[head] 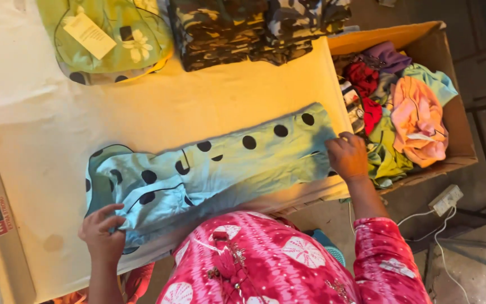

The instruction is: Folding several sets of pajamas or lightweight garments and organizing them on a table and into a box.

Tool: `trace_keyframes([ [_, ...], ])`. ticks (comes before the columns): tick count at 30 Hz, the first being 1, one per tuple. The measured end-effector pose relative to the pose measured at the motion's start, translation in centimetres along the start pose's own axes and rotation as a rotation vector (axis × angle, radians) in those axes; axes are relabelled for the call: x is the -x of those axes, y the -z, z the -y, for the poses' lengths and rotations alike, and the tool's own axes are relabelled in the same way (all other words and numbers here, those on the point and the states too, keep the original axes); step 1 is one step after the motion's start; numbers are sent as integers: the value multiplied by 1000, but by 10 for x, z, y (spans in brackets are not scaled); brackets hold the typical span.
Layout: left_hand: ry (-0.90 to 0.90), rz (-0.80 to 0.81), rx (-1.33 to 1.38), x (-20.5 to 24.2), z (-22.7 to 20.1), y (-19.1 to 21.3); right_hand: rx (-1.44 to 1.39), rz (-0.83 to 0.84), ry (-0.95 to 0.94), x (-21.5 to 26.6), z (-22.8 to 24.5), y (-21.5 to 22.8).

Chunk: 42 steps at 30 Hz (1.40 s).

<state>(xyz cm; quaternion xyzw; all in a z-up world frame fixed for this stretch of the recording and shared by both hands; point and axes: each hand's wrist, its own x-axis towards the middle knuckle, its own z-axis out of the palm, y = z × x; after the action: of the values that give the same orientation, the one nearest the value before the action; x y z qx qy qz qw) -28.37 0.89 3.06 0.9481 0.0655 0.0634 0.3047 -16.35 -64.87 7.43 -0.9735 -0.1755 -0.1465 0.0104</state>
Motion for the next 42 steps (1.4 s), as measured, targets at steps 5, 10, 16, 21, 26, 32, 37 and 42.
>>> trace_keyframes([
  [5,33,8,-77,25,6,-13,-3,6,8,28,3,-5],
  [10,41,-25,-93,22,-23,12,-4,-42,-20,29,9,13],
  [16,-44,58,-311,25,-15,2,-60,34,-44,29,13,2],
  [21,38,-52,-171,9,-23,4,-245,-43,-25,-15,18,-36],
  [26,120,-91,-215,-18,-50,9,-175,17,-140,-27,33,-90],
  [32,41,-158,-172,-70,-51,1,-193,84,-262,-21,15,-112],
  [37,-207,-172,-309,-109,-30,-25,-141,109,-138,-45,-3,-104],
  [42,-62,219,-608,-142,-28,-9,9,392,-132,-66,-15,-95],
])
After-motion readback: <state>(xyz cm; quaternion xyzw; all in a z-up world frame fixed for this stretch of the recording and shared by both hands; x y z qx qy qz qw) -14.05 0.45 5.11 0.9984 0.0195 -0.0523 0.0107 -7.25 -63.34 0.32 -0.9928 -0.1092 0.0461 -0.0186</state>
